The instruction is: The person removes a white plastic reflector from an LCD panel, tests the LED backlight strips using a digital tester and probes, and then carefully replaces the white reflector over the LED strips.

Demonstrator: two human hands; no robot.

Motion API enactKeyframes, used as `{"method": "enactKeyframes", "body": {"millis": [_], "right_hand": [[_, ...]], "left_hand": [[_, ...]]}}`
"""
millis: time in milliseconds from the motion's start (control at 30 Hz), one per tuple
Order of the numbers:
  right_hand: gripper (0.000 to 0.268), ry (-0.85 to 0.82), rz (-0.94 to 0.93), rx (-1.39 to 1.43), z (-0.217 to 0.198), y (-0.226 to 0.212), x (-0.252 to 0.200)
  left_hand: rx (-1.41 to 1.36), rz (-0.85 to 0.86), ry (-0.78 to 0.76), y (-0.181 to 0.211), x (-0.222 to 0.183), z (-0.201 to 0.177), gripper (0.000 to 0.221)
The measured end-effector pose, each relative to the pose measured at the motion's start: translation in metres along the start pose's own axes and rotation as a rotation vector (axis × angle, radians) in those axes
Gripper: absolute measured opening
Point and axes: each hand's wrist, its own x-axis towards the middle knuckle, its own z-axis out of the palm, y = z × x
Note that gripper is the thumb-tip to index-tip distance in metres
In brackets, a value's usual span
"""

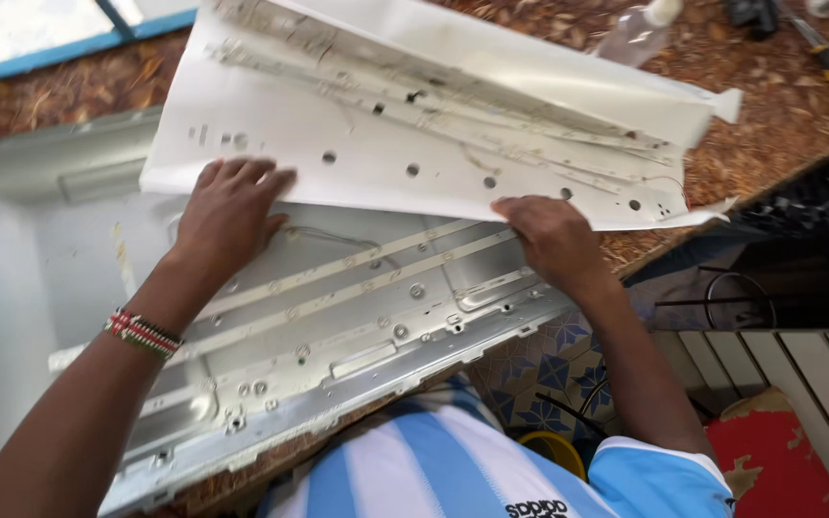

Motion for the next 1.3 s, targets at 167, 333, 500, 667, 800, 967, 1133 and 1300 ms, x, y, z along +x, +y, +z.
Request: {"method": "enactKeyframes", "body": {"millis": [167, 333, 500, 667, 800, 967, 1133, 1300], "right_hand": [[0.042, -0.099, 0.193, 0.299, -0.088, -0.025, 0.016], [0.044, 0.04, 0.29, 0.304, -0.114, 0.02, 0.05], [0.046, 0.043, 0.194, 0.172, -0.102, 0.051, 0.133], [0.083, -0.338, 0.174, 0.17, -0.108, 0.04, 0.187], [0.117, -0.432, 0.152, -0.152, -0.061, 0.052, 0.189], [0.079, -0.252, -0.169, -0.104, -0.06, -0.016, 0.171], [0.098, -0.632, -0.05, -0.108, -0.063, -0.027, 0.164], [0.086, -0.72, 0.075, 0.054, -0.057, -0.015, 0.156]], "left_hand": [[-0.018, 0.006, -0.073, 0.003, 0.008, -0.015, 0.03], [-0.059, -0.015, -0.246, 0.012, 0.002, -0.04, 0.032], [-0.066, -0.013, -0.382, 0.015, -0.02, -0.052, 0.033], [-0.148, -0.037, -0.368, 0.012, -0.055, -0.053, 0.033], [-0.257, -0.01, -0.22, 0.026, -0.079, -0.064, 0.033], [-0.229, -0.016, -0.041, 0.035, -0.085, -0.072, 0.035], [-0.221, -0.036, -0.028, 0.03, -0.085, -0.047, 0.035], [-0.213, -0.032, -0.163, 0.033, -0.088, -0.038, 0.034]]}}
